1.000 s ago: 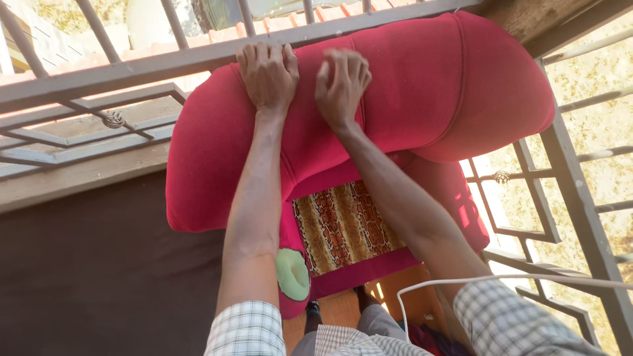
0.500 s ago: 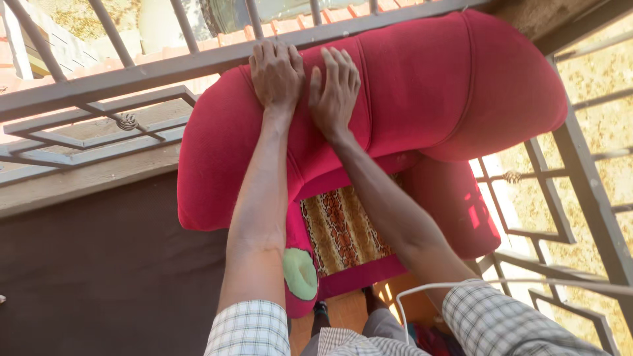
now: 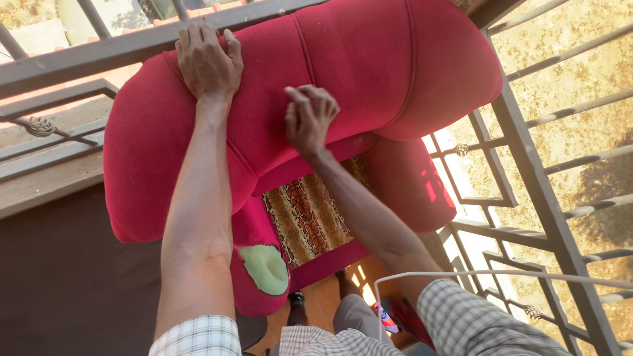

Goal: The person fits a red fabric cover onto a chair frame and then inserts a matching cushion by hand while working on a balcony floor.

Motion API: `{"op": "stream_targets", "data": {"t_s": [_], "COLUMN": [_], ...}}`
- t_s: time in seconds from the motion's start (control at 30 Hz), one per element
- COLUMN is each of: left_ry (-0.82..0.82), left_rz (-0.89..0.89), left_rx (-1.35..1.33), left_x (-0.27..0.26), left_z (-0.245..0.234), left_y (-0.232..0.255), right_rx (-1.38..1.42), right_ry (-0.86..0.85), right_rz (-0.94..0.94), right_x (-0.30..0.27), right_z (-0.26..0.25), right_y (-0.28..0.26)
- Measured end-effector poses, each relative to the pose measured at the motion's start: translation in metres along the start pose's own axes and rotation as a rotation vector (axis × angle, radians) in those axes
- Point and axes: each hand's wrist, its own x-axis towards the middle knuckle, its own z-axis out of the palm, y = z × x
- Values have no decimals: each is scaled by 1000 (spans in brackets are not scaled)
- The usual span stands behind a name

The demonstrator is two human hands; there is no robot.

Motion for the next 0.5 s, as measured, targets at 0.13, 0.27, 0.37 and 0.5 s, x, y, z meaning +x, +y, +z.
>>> {"op": "stream_targets", "data": {"t_s": [0.13,0.27,0.37,0.5], "left_ry": [-133,-324,-308,-153], "left_rz": [-6,-42,-28,48], "left_rx": [12,9,14,134], "left_x": [1,6,-2,13], "left_z": [3,1,0,22], "left_y": [1,-1,5,48], "right_rx": [-217,-254,-305,-315], "right_ry": [138,135,112,-79], "right_rz": [-92,-147,-148,-14], "right_x": [64,81,77,94], "right_z": [-33,-24,-38,-51], "right_y": [93,88,76,61]}}
